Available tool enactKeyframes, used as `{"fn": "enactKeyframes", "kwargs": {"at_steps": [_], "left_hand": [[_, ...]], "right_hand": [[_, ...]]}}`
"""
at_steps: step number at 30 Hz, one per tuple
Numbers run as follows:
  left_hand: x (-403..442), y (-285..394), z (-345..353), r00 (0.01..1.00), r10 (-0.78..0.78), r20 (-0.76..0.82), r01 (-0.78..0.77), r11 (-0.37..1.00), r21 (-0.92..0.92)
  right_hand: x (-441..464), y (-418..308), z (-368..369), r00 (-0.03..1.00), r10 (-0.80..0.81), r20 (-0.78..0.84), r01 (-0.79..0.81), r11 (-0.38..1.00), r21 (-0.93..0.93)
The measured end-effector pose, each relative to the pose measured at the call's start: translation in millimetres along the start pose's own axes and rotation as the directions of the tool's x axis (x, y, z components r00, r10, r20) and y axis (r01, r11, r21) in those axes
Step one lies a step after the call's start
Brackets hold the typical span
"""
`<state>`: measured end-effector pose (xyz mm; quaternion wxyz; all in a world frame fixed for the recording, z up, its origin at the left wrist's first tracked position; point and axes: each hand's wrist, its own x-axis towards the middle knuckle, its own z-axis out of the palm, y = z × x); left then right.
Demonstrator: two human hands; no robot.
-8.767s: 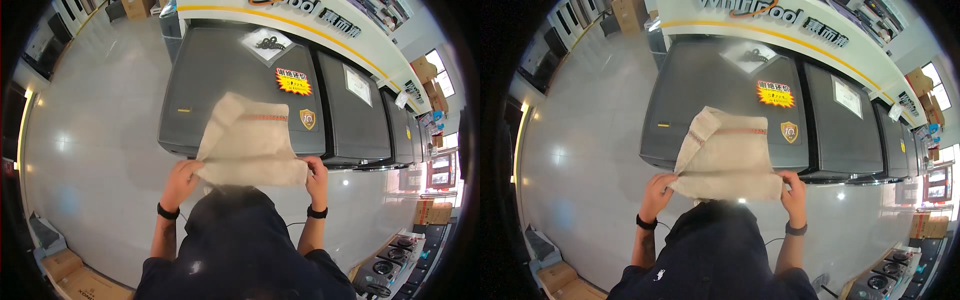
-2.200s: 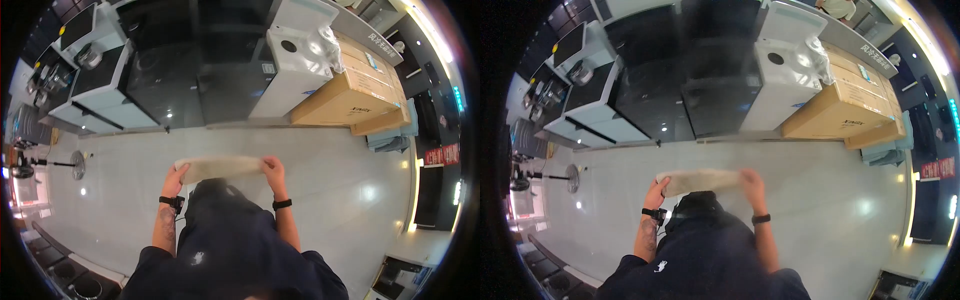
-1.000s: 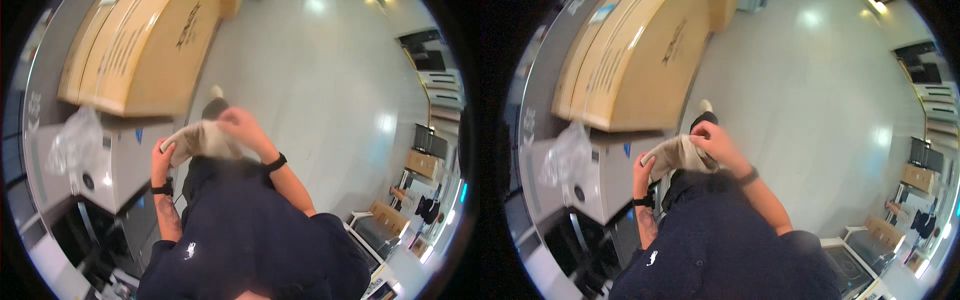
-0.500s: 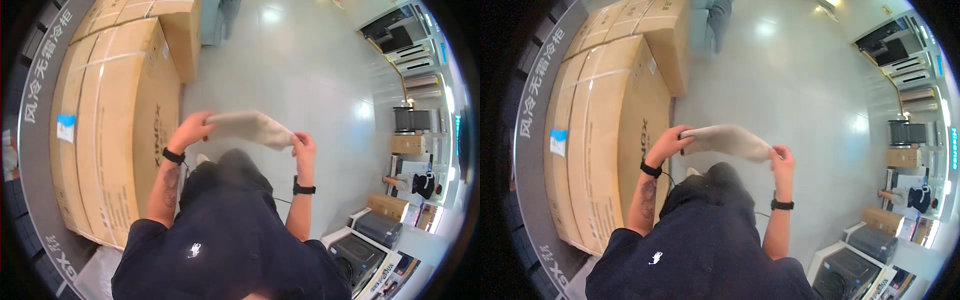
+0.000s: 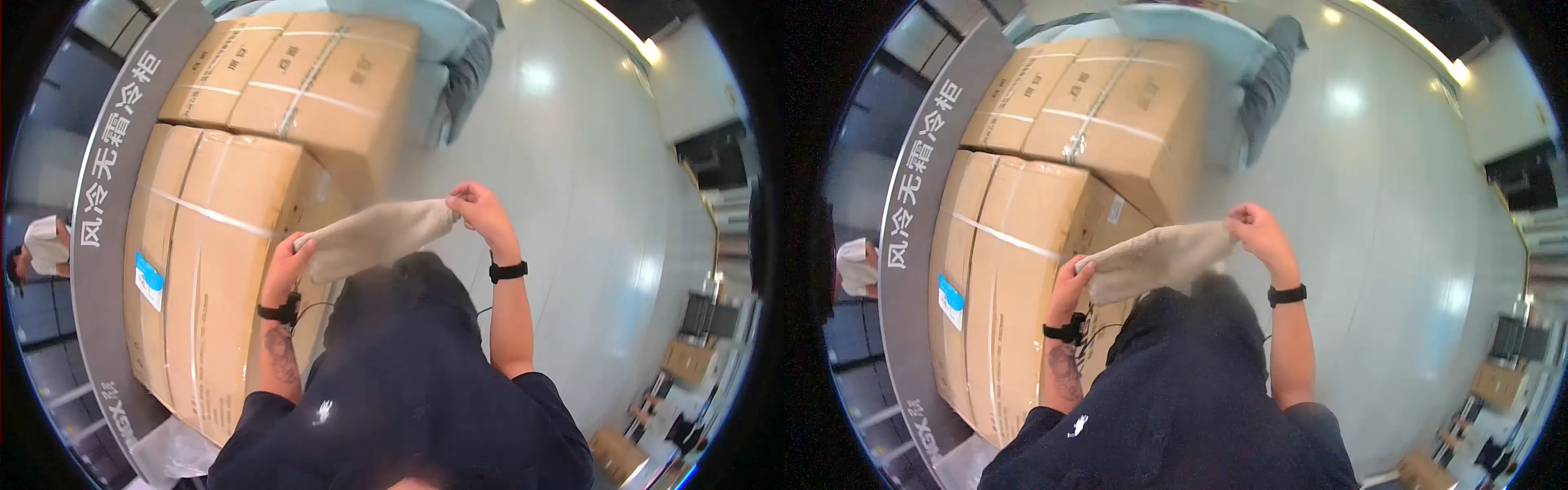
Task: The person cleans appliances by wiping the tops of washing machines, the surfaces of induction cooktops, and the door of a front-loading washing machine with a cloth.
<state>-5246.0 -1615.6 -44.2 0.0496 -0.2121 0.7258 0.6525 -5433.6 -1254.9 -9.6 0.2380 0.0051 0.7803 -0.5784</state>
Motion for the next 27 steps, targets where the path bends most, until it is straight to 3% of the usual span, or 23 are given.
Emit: {"fn": "enactKeyframes", "kwargs": {"at_steps": [1,3,4,5,7,8,10,12,14,17,22,25,27], "left_hand": [[16.1,12.4,-5.6,0.995,0.082,-0.061,-0.081,0.996,0.029],[42.3,44.3,-23.5,0.986,0.034,-0.161,-0.011,0.990,0.139],[51.9,79.5,-18.7,0.952,0.153,-0.266,-0.105,0.977,0.188],[69.3,99.0,-19.0,0.918,0.131,-0.374,-0.075,0.984,0.161],[115.0,103.4,-23.3,0.749,0.405,-0.524,-0.150,0.874,0.461],[129.7,98.6,-20.6,0.654,0.525,-0.545,-0.137,0.791,0.597],[162.6,96.3,-5.8,0.692,0.512,-0.509,-0.092,0.762,0.641],[206.9,97.0,13.8,0.720,0.538,-0.438,-0.051,0.671,0.740],[227.9,91.2,44.5,0.777,0.536,-0.330,0.014,0.510,0.860],[237.5,107.6,74.5,0.903,0.208,-0.375,0.244,0.471,0.848],[231.2,105.6,86.3,0.907,0.145,-0.395,0.264,0.534,0.803],[245.8,121.4,85.4,0.890,0.125,-0.438,0.313,0.530,0.788],[254.3,134.6,88.3,0.875,0.097,-0.475,0.355,0.539,0.764]], "right_hand": [[35.5,-23.3,-4.1,0.998,-0.044,0.048,0.047,0.997,-0.063],[102.1,-67.7,-7.5,0.963,-0.240,0.122,0.254,0.960,-0.120],[125.6,-88.1,0.5,0.946,-0.313,0.089,0.319,0.945,-0.074],[157.0,-111.1,12.2,0.915,-0.402,0.036,0.403,0.915,-0.021],[215.4,-133.2,36.6,0.685,-0.729,-0.004,0.686,0.646,-0.335],[232.7,-134.2,46.9,0.535,-0.845,0.019,0.745,0.461,-0.482],[238.8,-145.4,76.1,0.675,-0.709,0.207,0.707,0.540,-0.457],[273.6,-108.6,114.1,0.578,-0.729,0.368,0.768,0.333,-0.547],[295.6,-56.2,146.8,0.620,-0.616,0.486,0.744,0.265,-0.613],[270.1,-69.5,139.4,0.642,-0.567,0.516,0.728,0.239,-0.643],[287.0,-86.5,132.6,0.581,-0.556,0.594,0.760,0.110,-0.641],[308.6,-118.7,135.8,0.587,-0.446,0.675,0.797,0.173,-0.579],[334.2,-114.9,135.8,0.479,-0.515,0.710,0.862,0.125,-0.492]]}}
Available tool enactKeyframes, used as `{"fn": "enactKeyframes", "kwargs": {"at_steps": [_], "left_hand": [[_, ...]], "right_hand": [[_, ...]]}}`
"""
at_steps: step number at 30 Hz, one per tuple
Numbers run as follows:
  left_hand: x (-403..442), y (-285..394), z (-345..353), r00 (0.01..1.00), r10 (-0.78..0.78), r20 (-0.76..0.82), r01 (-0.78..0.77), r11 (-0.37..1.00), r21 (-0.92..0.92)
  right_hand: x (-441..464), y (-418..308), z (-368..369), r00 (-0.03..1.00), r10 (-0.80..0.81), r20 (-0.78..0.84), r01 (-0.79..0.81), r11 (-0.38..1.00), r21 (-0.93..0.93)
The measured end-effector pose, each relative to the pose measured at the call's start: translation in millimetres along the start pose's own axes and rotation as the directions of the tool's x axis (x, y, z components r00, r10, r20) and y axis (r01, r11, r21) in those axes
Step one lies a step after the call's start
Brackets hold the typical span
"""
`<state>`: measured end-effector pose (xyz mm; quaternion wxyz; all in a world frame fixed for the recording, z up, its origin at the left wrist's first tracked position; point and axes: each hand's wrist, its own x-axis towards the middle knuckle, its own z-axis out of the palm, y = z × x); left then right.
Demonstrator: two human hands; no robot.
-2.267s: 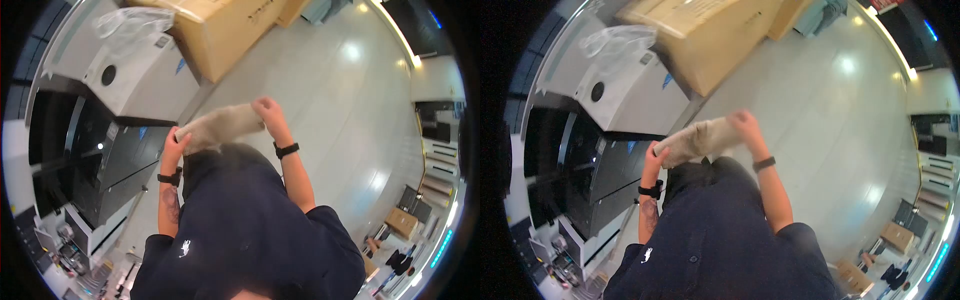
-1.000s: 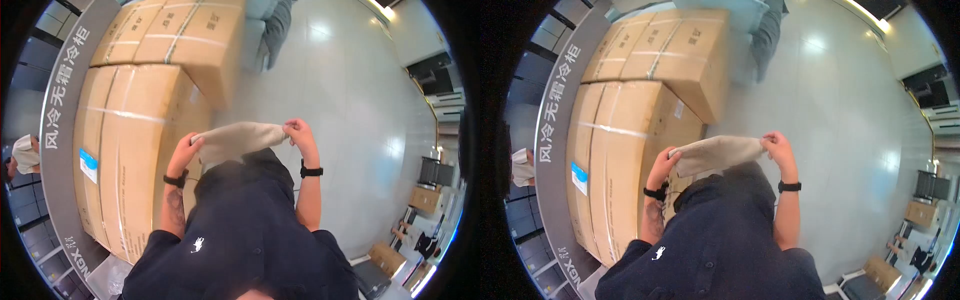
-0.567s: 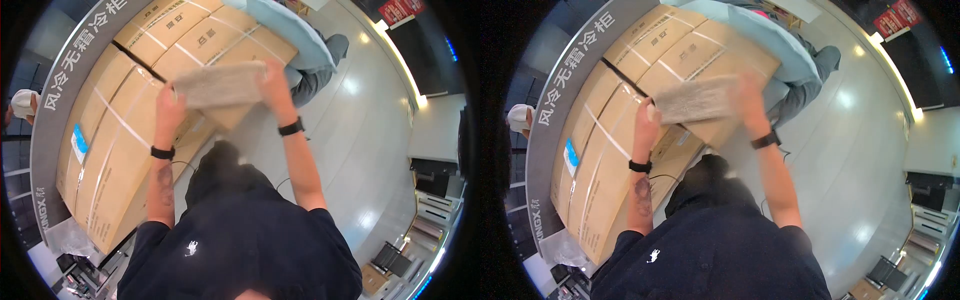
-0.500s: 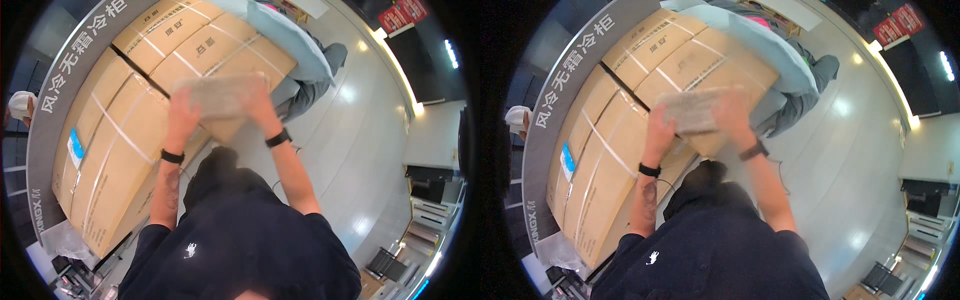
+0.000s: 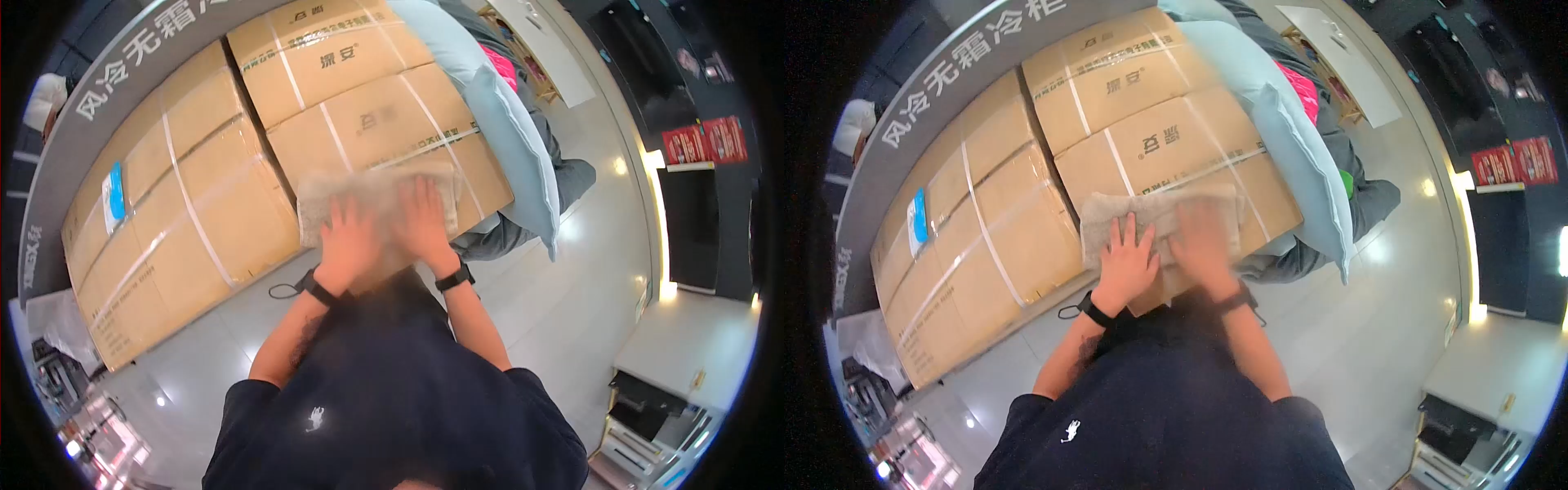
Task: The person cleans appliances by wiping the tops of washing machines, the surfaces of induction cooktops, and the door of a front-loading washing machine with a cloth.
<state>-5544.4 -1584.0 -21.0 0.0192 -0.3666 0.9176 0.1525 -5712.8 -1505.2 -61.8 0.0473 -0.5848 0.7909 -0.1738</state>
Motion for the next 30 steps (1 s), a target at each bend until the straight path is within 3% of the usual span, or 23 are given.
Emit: {"fn": "enactKeyframes", "kwargs": {"at_steps": [4,10,13,16,19,20,22,23,25,29,30], "left_hand": [[16.2,26.3,4.6,0.988,-0.147,-0.043,0.147,0.989,0.000],[28.8,55.6,-11.1,0.945,-0.324,0.040,0.326,0.936,-0.130],[24.3,70.3,7.7,0.938,-0.344,-0.055,0.337,0.936,-0.097],[10.7,102.1,14.4,0.927,-0.371,-0.044,0.362,0.921,-0.142],[-11.4,132.2,28.1,0.936,-0.350,-0.041,0.335,0.919,-0.207],[-14.1,142.1,30.5,0.922,-0.385,0.045,0.384,0.894,-0.232],[-14.5,156.6,28.3,0.912,-0.407,0.052,0.410,0.895,-0.174],[-17.0,163.1,28.0,0.908,-0.413,0.071,0.419,0.896,-0.145],[-13.7,161.7,34.9,0.897,-0.441,-0.044,0.434,0.894,-0.116],[4.2,142.0,37.7,0.850,-0.496,-0.176,0.503,0.864,-0.008],[8.1,136.5,29.3,0.835,-0.546,-0.065,0.546,0.838,-0.024]], "right_hand": [[26.5,27.6,-3.7,0.994,-0.090,0.057,0.088,0.995,0.041],[35.8,45.8,-20.1,0.975,-0.207,0.085,0.203,0.978,0.045],[21.6,65.2,-23.5,0.959,-0.198,0.202,0.188,0.980,0.066],[6.7,82.9,-45.0,0.948,-0.248,0.198,0.214,0.961,0.174],[-16.7,104.1,-59.7,0.934,-0.286,0.212,0.256,0.953,0.160],[-19.6,106.0,-65.2,0.928,-0.266,0.261,0.235,0.961,0.143],[-21.9,103.4,-87.0,0.904,-0.219,0.368,0.194,0.975,0.103],[-18.0,100.6,-94.7,0.903,-0.260,0.341,0.220,0.964,0.151],[-2.9,95.4,-103.2,0.903,-0.324,0.282,0.261,0.936,0.238],[24.8,104.8,-64.1,0.897,-0.414,0.155,0.395,0.908,0.137],[30.4,105.2,-56.8,0.899,-0.410,0.152,0.395,0.910,0.124]]}}
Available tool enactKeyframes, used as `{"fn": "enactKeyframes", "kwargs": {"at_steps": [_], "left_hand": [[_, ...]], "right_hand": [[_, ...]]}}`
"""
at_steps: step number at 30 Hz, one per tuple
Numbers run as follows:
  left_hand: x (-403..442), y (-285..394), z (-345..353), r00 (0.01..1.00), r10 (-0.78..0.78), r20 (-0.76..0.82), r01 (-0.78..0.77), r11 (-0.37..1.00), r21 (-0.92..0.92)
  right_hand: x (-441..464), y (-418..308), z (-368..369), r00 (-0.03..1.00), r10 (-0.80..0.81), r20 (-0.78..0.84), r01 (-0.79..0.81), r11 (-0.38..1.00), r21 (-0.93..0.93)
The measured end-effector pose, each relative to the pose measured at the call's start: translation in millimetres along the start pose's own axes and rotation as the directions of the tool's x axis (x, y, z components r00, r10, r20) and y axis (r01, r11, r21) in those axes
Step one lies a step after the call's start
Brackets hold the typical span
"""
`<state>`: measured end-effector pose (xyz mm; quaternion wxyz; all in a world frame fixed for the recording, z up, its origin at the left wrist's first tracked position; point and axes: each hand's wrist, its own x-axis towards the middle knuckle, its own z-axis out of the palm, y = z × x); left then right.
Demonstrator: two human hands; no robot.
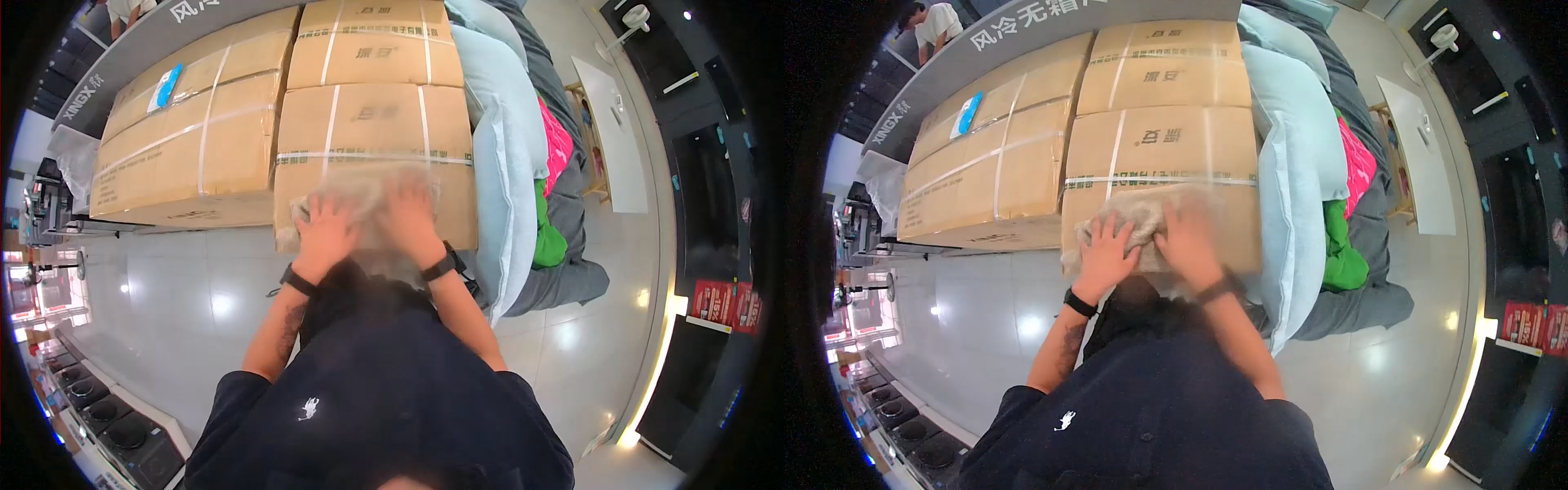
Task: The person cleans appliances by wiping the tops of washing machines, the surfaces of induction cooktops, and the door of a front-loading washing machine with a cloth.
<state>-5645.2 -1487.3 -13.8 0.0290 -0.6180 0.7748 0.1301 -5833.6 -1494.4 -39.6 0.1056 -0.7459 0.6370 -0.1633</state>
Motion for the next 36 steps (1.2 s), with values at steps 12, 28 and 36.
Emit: {"fn": "enactKeyframes", "kwargs": {"at_steps": [12,28,36], "left_hand": [[-34.7,19.4,22.1,0.993,0.101,0.069,-0.100,0.995,-0.015],[-10.5,18.2,67.6,0.962,0.037,-0.270,-0.020,0.998,0.067],[-43.9,1.2,43.9,0.951,-0.111,-0.288,0.016,0.950,-0.313]], "right_hand": [[-71.4,26.2,-22.5,0.990,0.032,0.137,-0.046,0.994,0.099],[-42.3,40.3,-1.1,0.985,0.055,0.165,-0.047,0.997,-0.053],[-68.8,42.5,-12.5,0.980,0.112,0.165,-0.105,0.993,-0.050]]}}
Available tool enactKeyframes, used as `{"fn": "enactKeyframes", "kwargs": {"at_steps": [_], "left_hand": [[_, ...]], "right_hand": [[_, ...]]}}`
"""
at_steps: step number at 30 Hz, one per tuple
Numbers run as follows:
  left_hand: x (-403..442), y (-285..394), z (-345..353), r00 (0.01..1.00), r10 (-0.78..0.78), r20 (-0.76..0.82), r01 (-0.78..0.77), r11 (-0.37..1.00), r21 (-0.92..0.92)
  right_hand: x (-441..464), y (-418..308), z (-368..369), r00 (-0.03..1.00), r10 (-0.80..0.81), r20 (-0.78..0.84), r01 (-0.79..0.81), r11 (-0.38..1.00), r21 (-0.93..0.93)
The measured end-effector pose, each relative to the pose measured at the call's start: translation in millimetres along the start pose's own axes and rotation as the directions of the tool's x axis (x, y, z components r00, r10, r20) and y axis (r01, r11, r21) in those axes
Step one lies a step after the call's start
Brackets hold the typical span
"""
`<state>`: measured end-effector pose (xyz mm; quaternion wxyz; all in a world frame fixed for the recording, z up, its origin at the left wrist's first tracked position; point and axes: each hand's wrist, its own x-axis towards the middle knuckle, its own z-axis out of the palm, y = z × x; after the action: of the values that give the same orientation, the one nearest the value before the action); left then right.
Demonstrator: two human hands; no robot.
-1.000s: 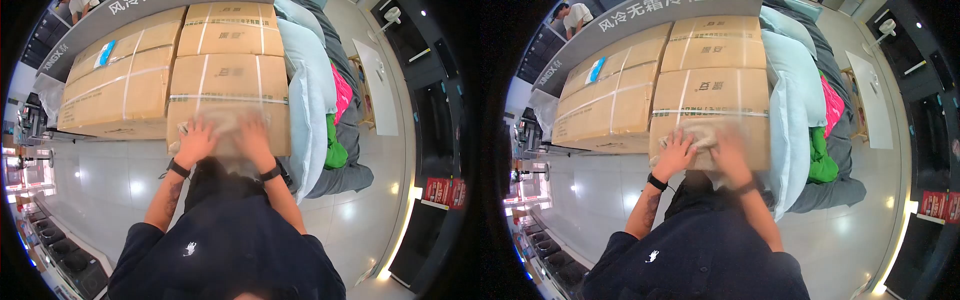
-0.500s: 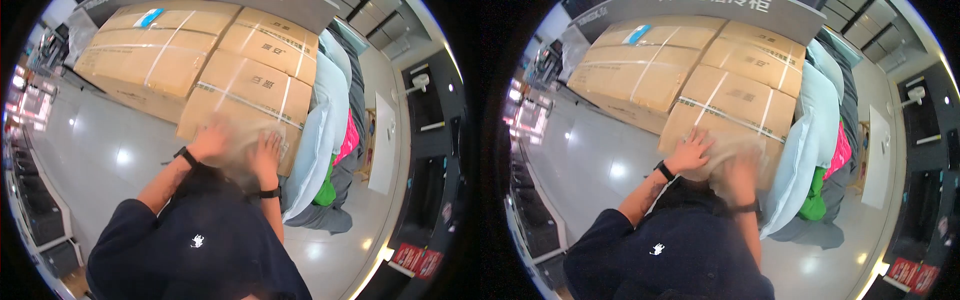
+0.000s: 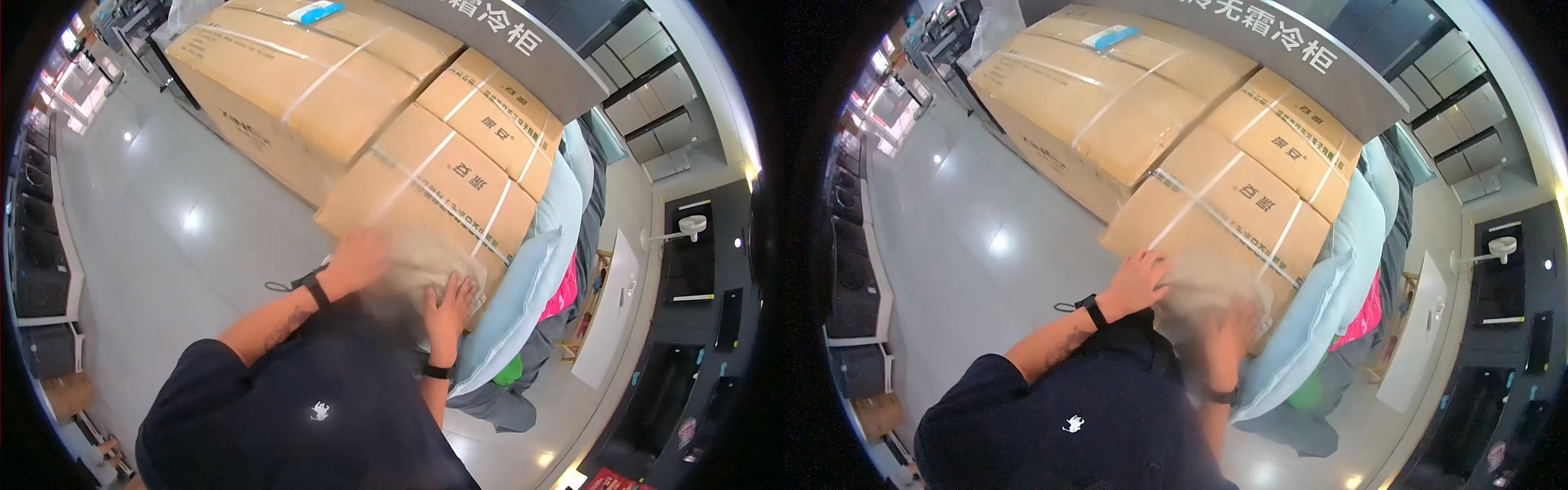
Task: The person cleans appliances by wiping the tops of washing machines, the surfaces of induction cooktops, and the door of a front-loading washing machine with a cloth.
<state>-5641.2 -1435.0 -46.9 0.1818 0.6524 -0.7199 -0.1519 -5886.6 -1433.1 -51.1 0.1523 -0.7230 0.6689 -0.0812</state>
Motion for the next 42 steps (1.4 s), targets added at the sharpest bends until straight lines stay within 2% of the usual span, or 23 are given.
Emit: {"fn": "enactKeyframes", "kwargs": {"at_steps": [3,6,9,13,15,16,18,21,22,25,31,34,37,40,42], "left_hand": [[4.7,6.5,-19.6,0.970,-0.078,0.228,0.082,0.997,-0.008],[0.4,-1.4,-12.9,0.972,0.074,0.224,-0.063,0.997,-0.055],[-9.5,-11.4,1.8,0.986,0.160,0.045,-0.146,0.965,-0.217],[-13.8,-18.4,-22.1,0.983,0.090,0.161,-0.004,0.884,-0.468],[-6.9,-25.9,-41.6,0.975,0.045,0.217,0.076,0.851,-0.519],[-7.2,-36.0,-45.5,0.982,0.009,0.187,0.087,0.861,-0.501],[-13.8,-63.1,-49.0,0.990,-0.077,0.119,0.125,0.869,-0.479],[-23.5,-109.4,-48.8,0.975,-0.197,0.102,0.221,0.906,-0.360],[-24.0,-113.8,-66.3,0.944,-0.282,0.169,0.328,0.844,-0.423],[-36.5,-149.5,-74.4,0.923,-0.356,0.143,0.381,0.811,-0.444],[-44.3,-221.0,-106.2,0.920,-0.360,0.157,0.392,0.811,-0.435],[-43.0,-253.9,-126.6,0.921,-0.350,0.171,0.389,0.831,-0.397],[-45.6,-284.6,-158.0,0.899,-0.340,0.276,0.431,0.804,-0.411],[-69.6,-330.9,-166.3,0.945,-0.265,0.193,0.327,0.803,-0.499],[-91.7,-360.9,-181.9,0.945,-0.304,0.124,0.320,0.767,-0.557]], "right_hand": [[-0.5,-2.4,3.1,0.996,0.036,-0.086,-0.031,0.998,0.060],[-1.9,-3.4,9.4,0.975,0.054,-0.217,-0.019,0.987,0.158],[-3.5,-2.8,18.2,0.949,0.059,-0.311,-0.001,0.983,0.183],[5.5,-13.8,28.6,0.938,0.090,-0.335,0.009,0.960,0.281],[24.9,-22.2,40.9,0.932,-0.028,-0.362,0.115,0.968,0.224],[36.7,-28.2,46.6,0.925,-0.089,-0.369,0.170,0.967,0.192],[60.1,-56.8,50.7,0.936,-0.150,-0.318,0.225,0.951,0.213],[86.4,-121.2,38.9,0.922,-0.301,-0.244,0.348,0.920,0.180],[90.6,-142.8,36.1,0.910,-0.358,-0.211,0.393,0.905,0.162],[103.0,-190.5,48.8,0.914,-0.381,-0.143,0.404,0.891,0.206],[112.0,-271.9,63.4,0.942,-0.335,-0.017,0.329,0.914,0.239],[118.4,-305.1,102.4,0.906,-0.388,-0.167,0.412,0.900,0.143],[116.0,-351.3,116.5,0.826,-0.491,-0.276,0.526,0.848,0.065],[102.9,-414.7,133.6,0.888,-0.401,-0.224,0.450,0.859,0.245],[110.4,-436.0,180.8,0.894,-0.400,-0.201,0.443,0.854,0.272]]}}
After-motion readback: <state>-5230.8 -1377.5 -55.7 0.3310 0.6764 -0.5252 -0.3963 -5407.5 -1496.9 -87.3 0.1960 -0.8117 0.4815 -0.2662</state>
